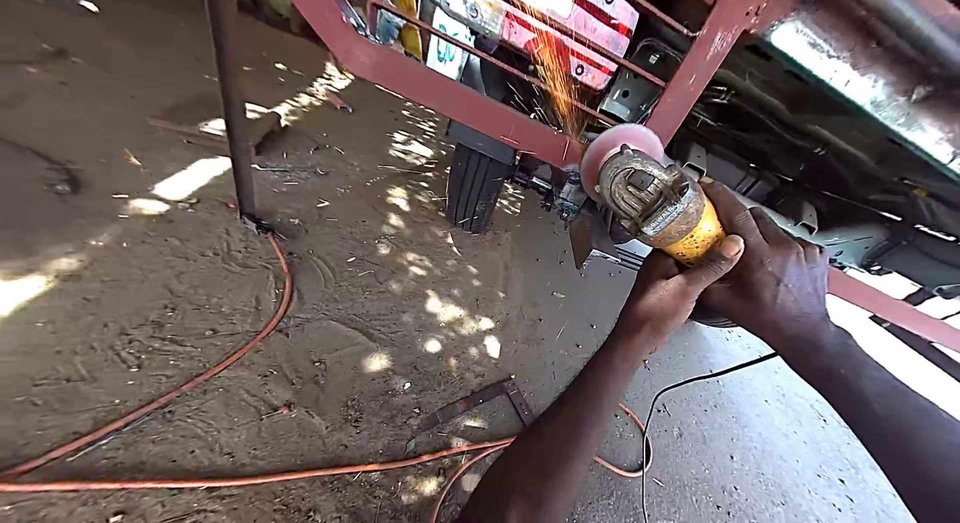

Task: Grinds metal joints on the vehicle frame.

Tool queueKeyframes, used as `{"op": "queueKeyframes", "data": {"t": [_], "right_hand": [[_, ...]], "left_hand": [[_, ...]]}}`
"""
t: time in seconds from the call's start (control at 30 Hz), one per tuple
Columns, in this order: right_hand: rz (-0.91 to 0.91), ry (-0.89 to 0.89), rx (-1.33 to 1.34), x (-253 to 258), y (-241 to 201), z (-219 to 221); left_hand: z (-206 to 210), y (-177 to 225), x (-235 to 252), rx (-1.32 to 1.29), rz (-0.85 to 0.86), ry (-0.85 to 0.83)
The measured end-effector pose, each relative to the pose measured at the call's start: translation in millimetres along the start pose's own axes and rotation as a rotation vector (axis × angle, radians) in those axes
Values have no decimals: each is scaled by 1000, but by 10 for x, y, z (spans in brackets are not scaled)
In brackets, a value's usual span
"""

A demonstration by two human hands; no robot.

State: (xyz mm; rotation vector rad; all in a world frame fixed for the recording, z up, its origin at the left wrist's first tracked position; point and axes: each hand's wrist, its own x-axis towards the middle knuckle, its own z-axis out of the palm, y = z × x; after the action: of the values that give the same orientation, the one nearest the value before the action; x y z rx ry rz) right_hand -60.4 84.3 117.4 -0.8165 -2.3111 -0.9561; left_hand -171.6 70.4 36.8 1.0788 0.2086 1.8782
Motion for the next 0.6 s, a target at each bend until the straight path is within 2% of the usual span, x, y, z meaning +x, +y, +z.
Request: {"op": "queueKeyframes", "data": {"t": [0.33,0.47,0.6], "right_hand": [[25,-5,-16,-36,-44,-13],[-27,17,-36,-14,-57,2],[31,-15,-16,-65,-48,-8]], "left_hand": [[-4,-6,-31,-32,-8,-12],[-41,-10,-52,-18,-6,3],[-18,-2,-47,-24,-50,-10]]}}
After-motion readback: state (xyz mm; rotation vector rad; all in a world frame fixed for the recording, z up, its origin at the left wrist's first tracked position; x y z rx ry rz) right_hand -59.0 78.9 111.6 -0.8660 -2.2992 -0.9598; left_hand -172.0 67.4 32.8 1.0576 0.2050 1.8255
